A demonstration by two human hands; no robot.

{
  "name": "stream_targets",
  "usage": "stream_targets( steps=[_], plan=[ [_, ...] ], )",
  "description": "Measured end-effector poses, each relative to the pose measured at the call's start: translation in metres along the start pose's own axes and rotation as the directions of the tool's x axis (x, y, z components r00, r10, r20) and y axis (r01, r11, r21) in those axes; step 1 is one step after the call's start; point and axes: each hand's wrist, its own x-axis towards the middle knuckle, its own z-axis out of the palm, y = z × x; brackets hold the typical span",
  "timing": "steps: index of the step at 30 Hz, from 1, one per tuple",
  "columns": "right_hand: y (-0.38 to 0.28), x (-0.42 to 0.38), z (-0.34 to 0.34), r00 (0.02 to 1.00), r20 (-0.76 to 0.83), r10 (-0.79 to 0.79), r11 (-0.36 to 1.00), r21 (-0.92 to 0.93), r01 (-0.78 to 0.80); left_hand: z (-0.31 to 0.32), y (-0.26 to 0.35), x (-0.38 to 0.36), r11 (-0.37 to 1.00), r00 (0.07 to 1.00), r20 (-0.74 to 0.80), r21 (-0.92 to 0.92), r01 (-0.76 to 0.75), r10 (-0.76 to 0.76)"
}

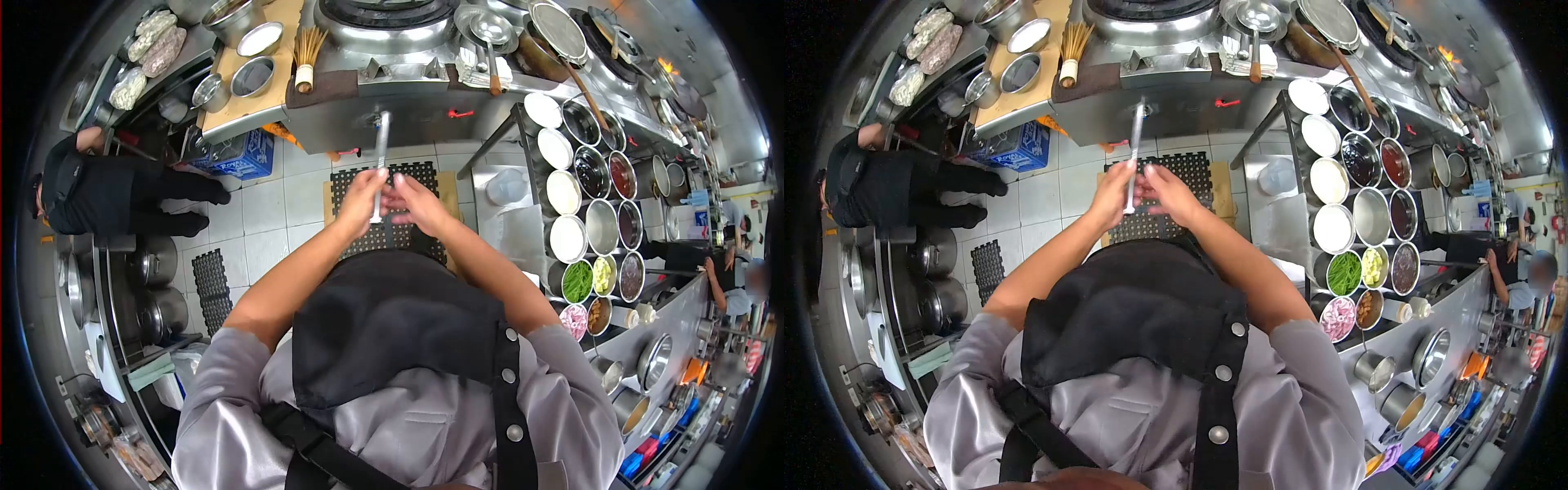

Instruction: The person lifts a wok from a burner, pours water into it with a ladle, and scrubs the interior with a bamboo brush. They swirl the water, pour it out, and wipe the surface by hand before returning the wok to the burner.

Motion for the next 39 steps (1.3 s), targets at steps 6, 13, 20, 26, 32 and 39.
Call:
stream_targets(
  steps=[6,13,20,26,32,39],
  plan=[
    [-0.029,0.063,-0.028,0.878,-0.296,-0.376,0.918,0.01,0.396,0.045,0.026,0.035,0.96,0.926,0.368,0.22,-0.174,0.083],
    [-0.161,0.167,-0.08,0.935,-0.195,-0.295,0.89,-0.413,0.195,-0.035,0.022,0.009,0.919,0.998,-0.058,0.389,0.054,-0.035],
    [-0.278,0.284,-0.07,0.971,-0.208,-0.121,0.954,-0.294,0.056,-0.081,-0.021,-0.058,0.983,0.831,-0.534,0.003,0.182,-0.152],
    [-0.228,0.286,-0.058,0.942,-0.225,-0.249,0.968,-0.062,0.241,-0.098,-0.058,-0.096,0.979,0.8,-0.564,-0.12,0.168,-0.206],
    [-0.217,0.29,-0.032,0.927,-0.275,-0.256,0.959,0.049,0.279,-0.137,-0.065,-0.131,0.978,0.771,-0.603,-0.108,0.177,-0.206],
    [-0.229,0.273,-0.029,0.91,-0.339,-0.239,0.971,-0.095,0.219,-0.173,-0.055,-0.164,0.983,0.745,-0.642,-0.095,0.159,-0.182]
  ],
)
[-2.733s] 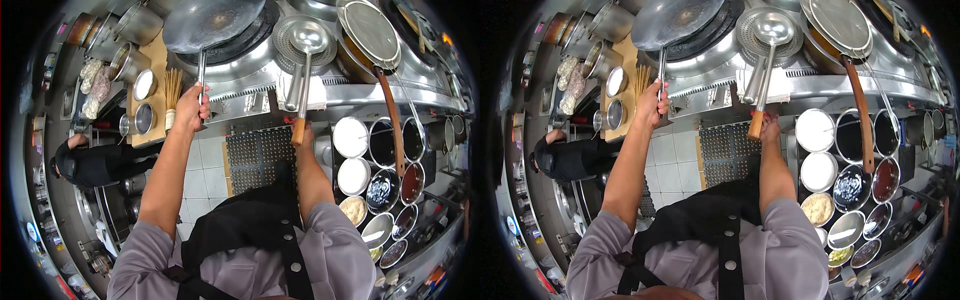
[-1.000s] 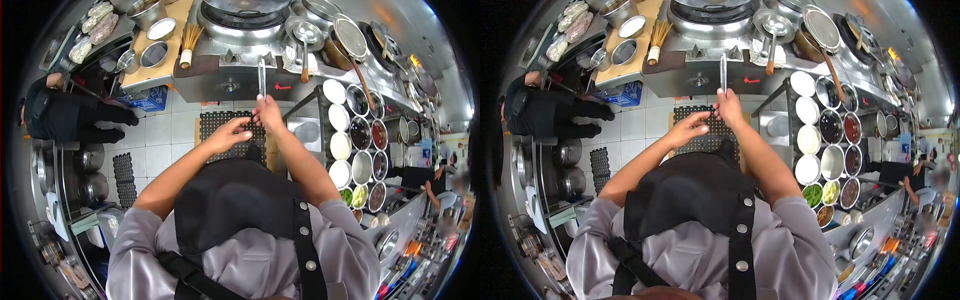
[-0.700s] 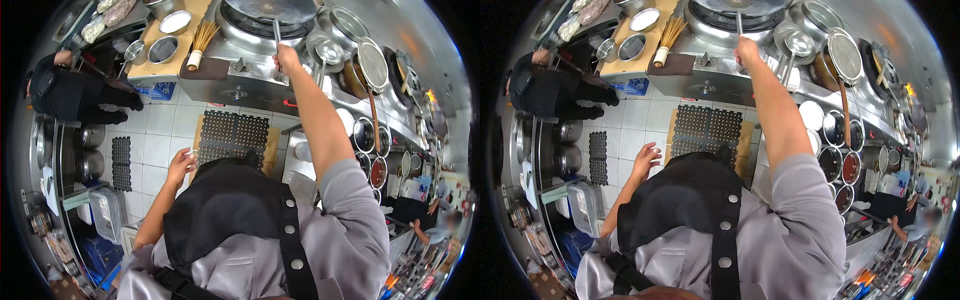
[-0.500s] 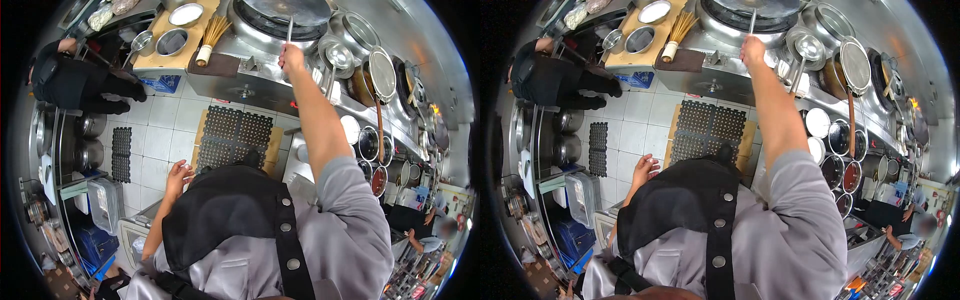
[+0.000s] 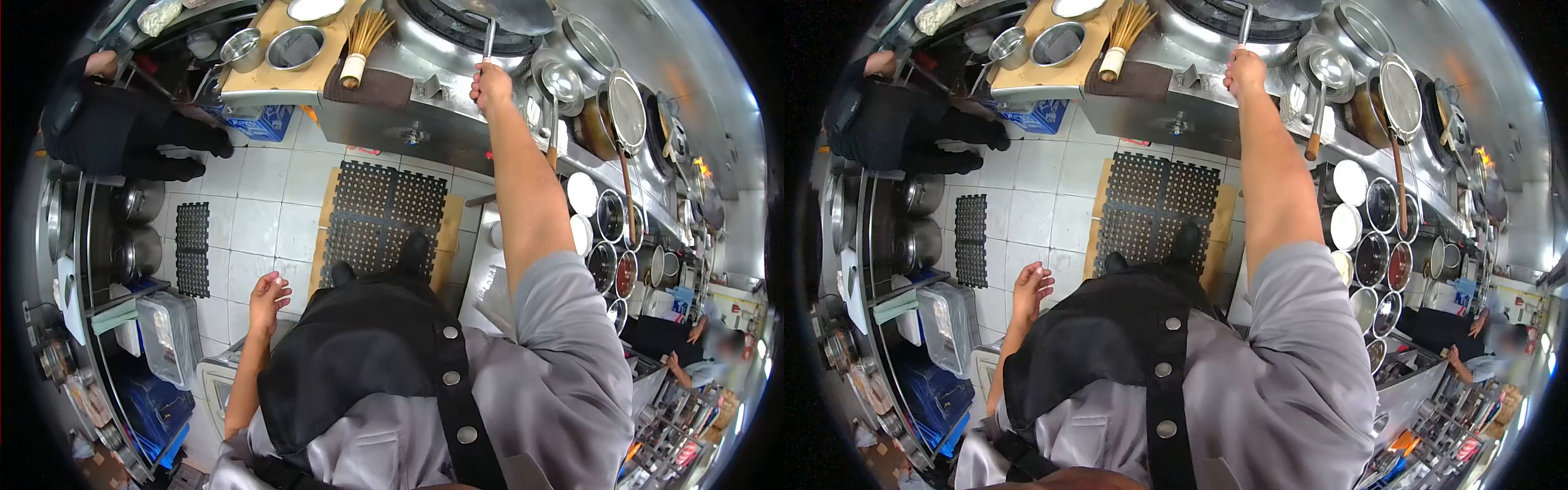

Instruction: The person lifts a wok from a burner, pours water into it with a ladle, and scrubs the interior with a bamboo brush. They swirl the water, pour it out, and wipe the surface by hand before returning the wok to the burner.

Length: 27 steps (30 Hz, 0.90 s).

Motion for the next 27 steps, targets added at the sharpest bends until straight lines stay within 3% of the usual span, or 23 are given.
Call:
stream_targets(
  steps=[3,7,12,15,20,27],
  plan=[
    [-0.014,0.005,-0.015,0.998,0.047,0.049,0.99,-0.137,-0.042,-0.011,-0.004,-0.003,1.0,1.0,0.001,-0.009,-0.012,0.012],
    [-0.032,0.019,-0.028,0.991,-0.016,0.13,0.954,-0.272,-0.129,-0.012,-0.016,-0.001,0.999,1.0,0.025,-0.052,-0.015,0.016],
    [-0.055,0.009,-0.035,0.964,0.003,0.265,0.927,-0.277,-0.253,-0.009,-0.032,0.003,0.998,0.996,0.085,-0.049,0.03,-0.026],
    [-0.031,-0.013,-0.038,0.977,0.05,0.209,0.932,-0.313,-0.183,-0.009,-0.033,0.008,0.998,0.993,0.114,-0.048,0.044,-0.038],
    [0.027,-0.043,-0.04,0.972,0.061,0.225,0.94,-0.277,-0.2,-0.011,-0.023,0.017,0.999,0.99,0.135,0.011,0.035,-0.036],
    [-0.013,-0.017,-0.02,0.988,0.061,0.139,0.983,-0.128,-0.131,0.006,0.002,0.028,0.996,0.99,0.137,0.089,-0.001,-0.011]
  ],
)
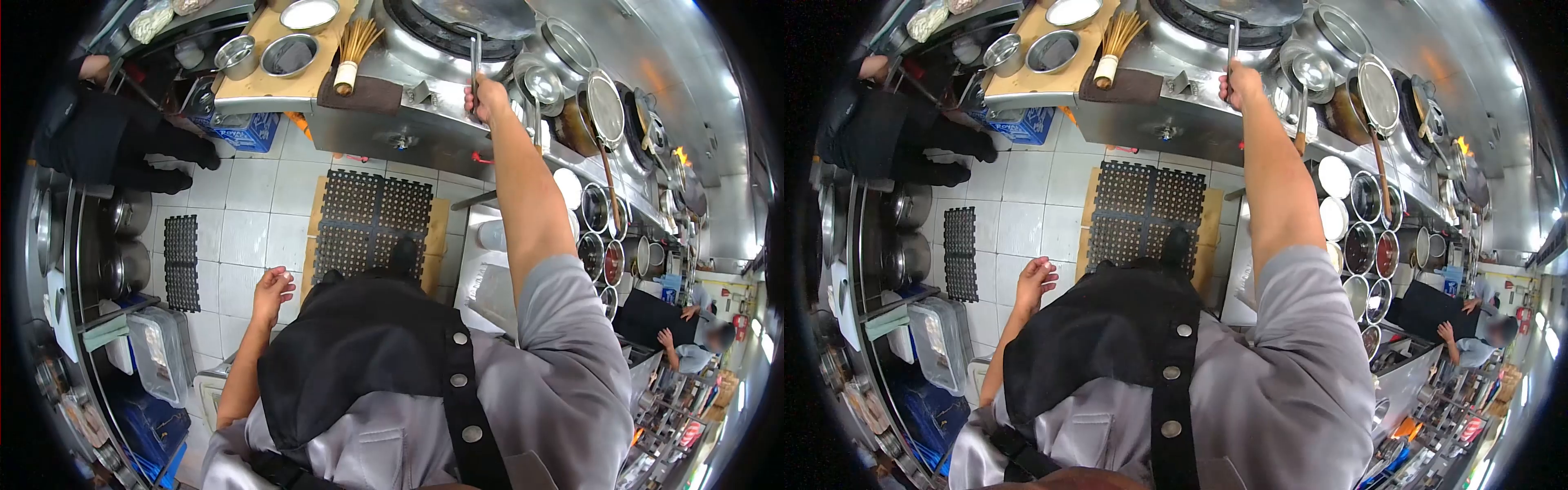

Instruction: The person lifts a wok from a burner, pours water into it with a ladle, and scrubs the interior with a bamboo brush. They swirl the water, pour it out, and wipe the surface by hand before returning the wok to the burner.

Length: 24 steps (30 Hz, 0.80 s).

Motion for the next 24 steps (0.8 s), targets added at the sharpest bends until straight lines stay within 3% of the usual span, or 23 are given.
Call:
stream_targets(
  steps=[5,10,17,19,20,22,23,24],
  plan=[
    [-0.028,0.032,0.011,0.999,0.043,-0.021,0.999,0.04,0.019,0.026,0.012,0.004,0.998,0.998,-0.064,-0.049,-0.027,0.024],
    [-0.018,0.023,-0.002,0.994,0.043,-0.098,0.995,-0.008,0.099,0.033,0.005,-0.003,0.999,1.0,0.001,-0.034,0.008,-0.008],
    [-0.02,0.014,-0.009,1.0,0.019,0.0,1.0,0.003,0.0,0.013,0.003,0.001,0.999,0.999,-0.004,-0.008,0.043,-0.043],
    [-0.004,0.002,-0.008,0.992,0.123,0.017,0.998,-0.07,-0.008,0.009,0.005,0.004,1.0,1.0,0.019,0.004,0.015,-0.015],
    [0.015,-0.016,-0.002,0.993,0.102,0.054,0.961,-0.277,-0.023,0.007,0.009,0.007,1.0,0.999,0.038,0.01,-0.024,0.023],
    [0.08,-0.052,0.008,0.958,0.202,0.204,0.951,-0.272,-0.145,0.003,0.016,0.009,0.999,0.997,0.061,0.006,-0.039,0.038],
    [0.125,-0.069,0.009,0.954,0.259,0.149,0.948,-0.312,-0.063,0.001,0.017,0.011,0.999,0.996,0.072,0.009,-0.051,0.05],
    [0.172,-0.091,0.013,0.94,0.257,0.226,0.962,-0.209,-0.174,-0.002,0.015,0.013,0.998,0.995,0.084,0.011,-0.06,0.059]
  ],
)
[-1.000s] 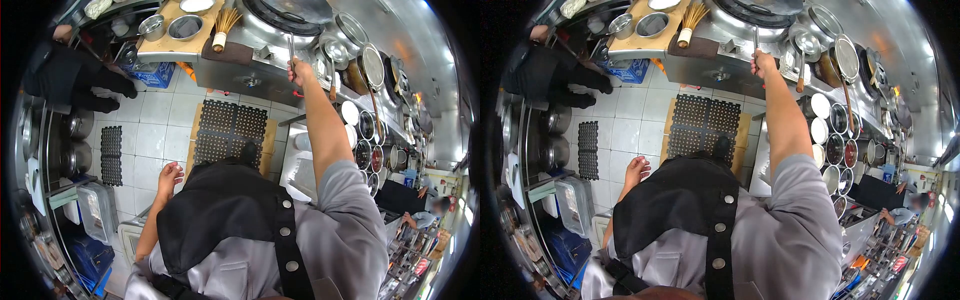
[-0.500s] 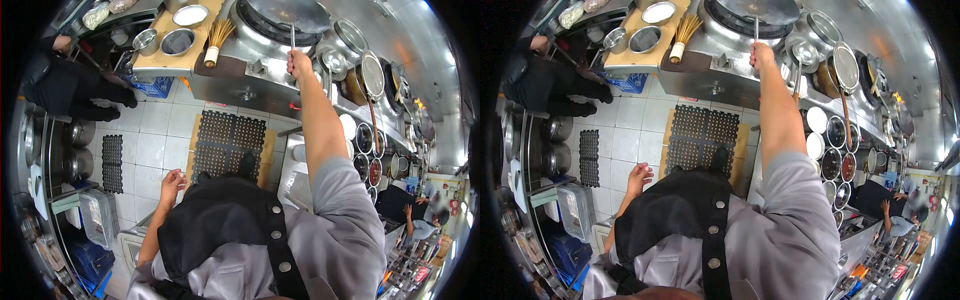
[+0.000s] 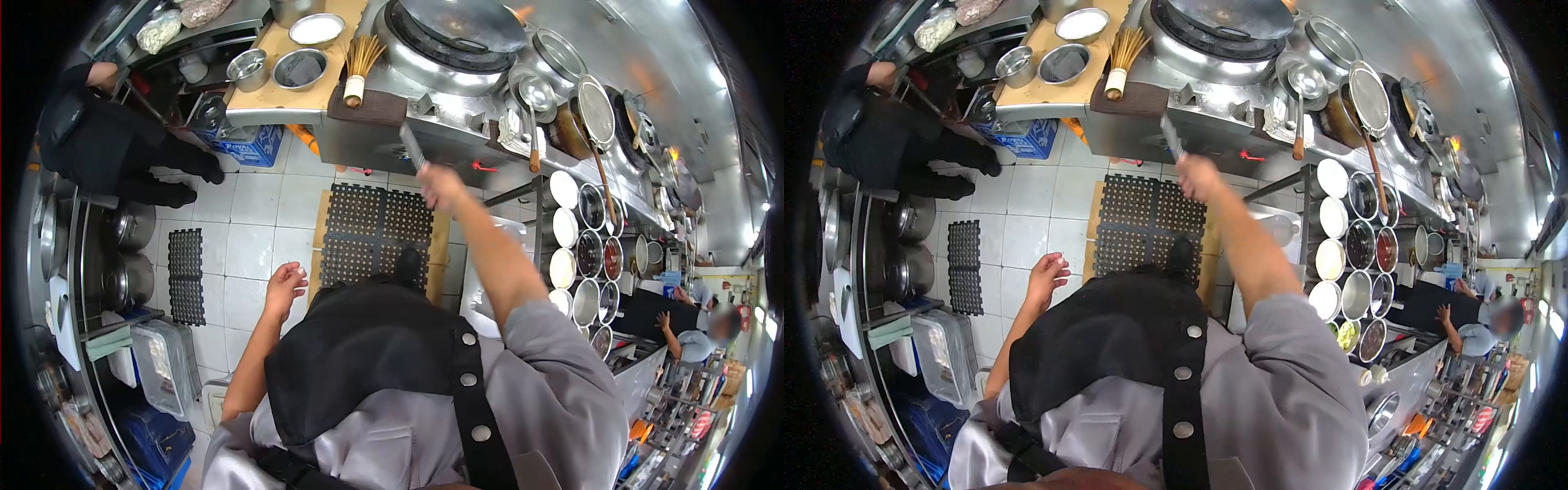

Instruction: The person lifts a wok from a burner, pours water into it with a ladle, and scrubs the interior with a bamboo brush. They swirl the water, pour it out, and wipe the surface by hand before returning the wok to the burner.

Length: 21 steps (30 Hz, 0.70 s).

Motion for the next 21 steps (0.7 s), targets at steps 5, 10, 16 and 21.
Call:
stream_targets(
  steps=[5,10,16,21],
  plan=[
    [0.229,-0.064,0.058,0.993,-0.012,0.114,0.902,-0.419,-0.109,-0.005,-0.024,0.007,1.0,0.997,0.082,0.021,0.011,-0.013],
    [0.212,-0.083,0.039,0.971,0.185,-0.151,0.437,-0.868,0.234,0.007,-0.047,0.022,0.998,0.981,0.19,0.045,0.042,-0.05],
    [0.077,-0.13,0.128,0.985,0.004,-0.173,0.985,-0.012,0.173,0.089,0.041,0.007,0.998,0.92,0.388,-0.012,-0.06,0.06],
    [0.047,-0.152,0.171,0.902,0.229,-0.367,0.907,-0.128,0.402,0.124,0.079,-0.001,0.988,0.916,0.37,-0.071,-0.14,0.157]
  ],
)
